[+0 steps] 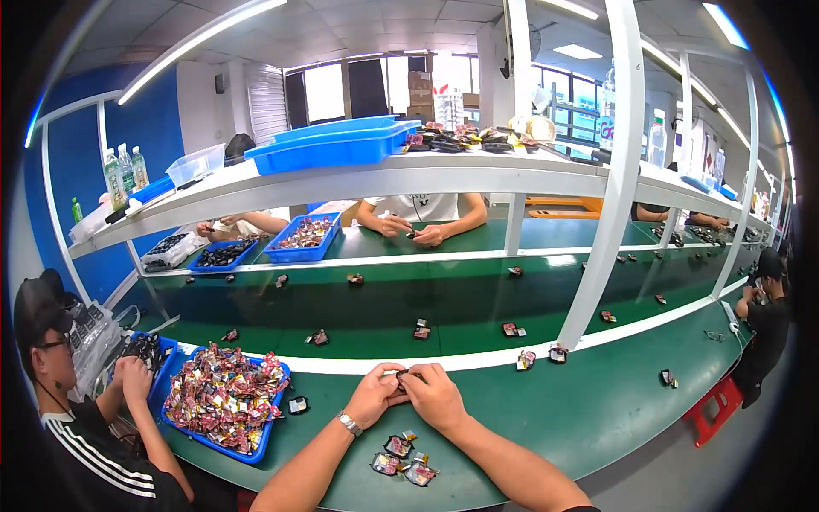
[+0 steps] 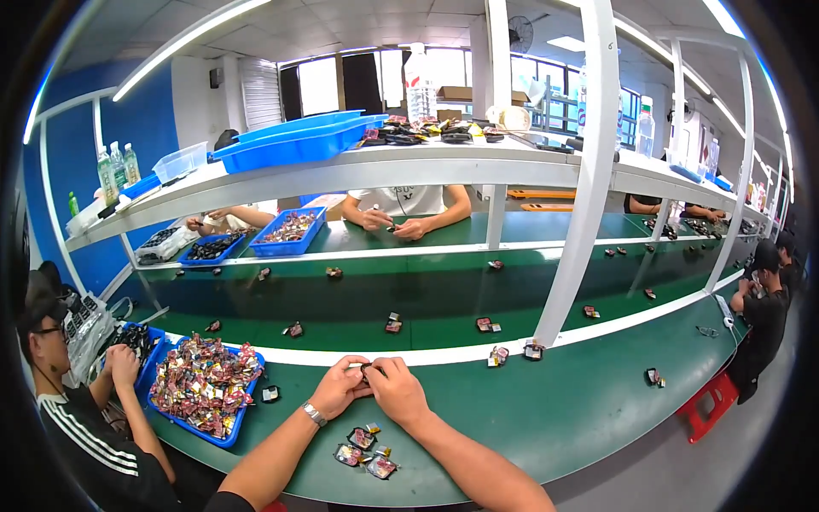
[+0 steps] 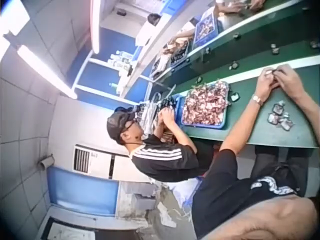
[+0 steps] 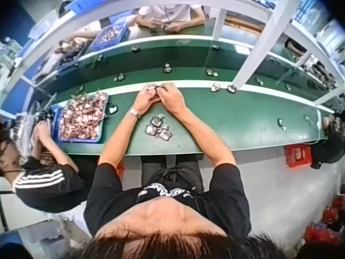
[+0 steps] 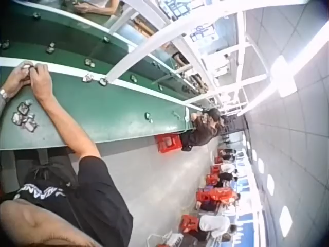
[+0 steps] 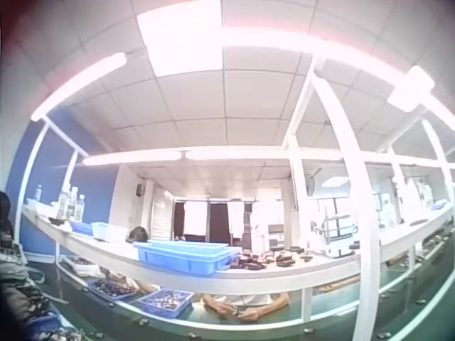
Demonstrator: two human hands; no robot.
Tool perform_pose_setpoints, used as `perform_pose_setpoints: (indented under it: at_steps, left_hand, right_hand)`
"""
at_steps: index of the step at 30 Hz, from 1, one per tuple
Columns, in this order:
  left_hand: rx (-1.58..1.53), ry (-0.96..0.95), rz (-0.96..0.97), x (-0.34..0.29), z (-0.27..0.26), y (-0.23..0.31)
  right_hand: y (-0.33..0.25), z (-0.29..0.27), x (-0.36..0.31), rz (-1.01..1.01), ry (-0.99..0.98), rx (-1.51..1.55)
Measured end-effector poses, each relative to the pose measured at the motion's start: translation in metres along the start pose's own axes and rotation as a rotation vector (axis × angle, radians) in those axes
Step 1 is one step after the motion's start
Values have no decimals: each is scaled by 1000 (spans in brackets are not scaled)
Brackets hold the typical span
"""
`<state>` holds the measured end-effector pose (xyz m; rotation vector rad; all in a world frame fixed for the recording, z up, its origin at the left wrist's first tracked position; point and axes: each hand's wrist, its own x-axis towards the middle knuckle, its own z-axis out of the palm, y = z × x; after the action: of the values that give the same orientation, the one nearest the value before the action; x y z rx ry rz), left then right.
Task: Sorting and inspecting small electronic components on an assembly line conveyor belt.
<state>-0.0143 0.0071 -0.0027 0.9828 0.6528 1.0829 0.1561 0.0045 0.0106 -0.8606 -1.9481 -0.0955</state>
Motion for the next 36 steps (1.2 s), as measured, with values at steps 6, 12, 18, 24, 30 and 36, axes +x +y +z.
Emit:
perform_pose_setpoints:
  at_steps: [6,12,18,24,30,36]
  left_hand:
    - [11,13,-10,0,2,-1]
    - [23,20,7,0,3,-3]
    - [25,109,76,1,3,-3]
    - [9,99,37,5,-3,-7]
    - [2,138,53,2,8,1]
    - [110,67,25,3,11,2]
  right_hand:
    - [0,1,-1,10,-6,-26]
    - [5,-1,-1,-61,-37,-90]
    - [-5,-6,3,-37,-53,-61]
    - [7,9,-5,-9,-103,-32]
    - [80,12,14,234,35,-72]
    - [154,3,17,546,2,-308]
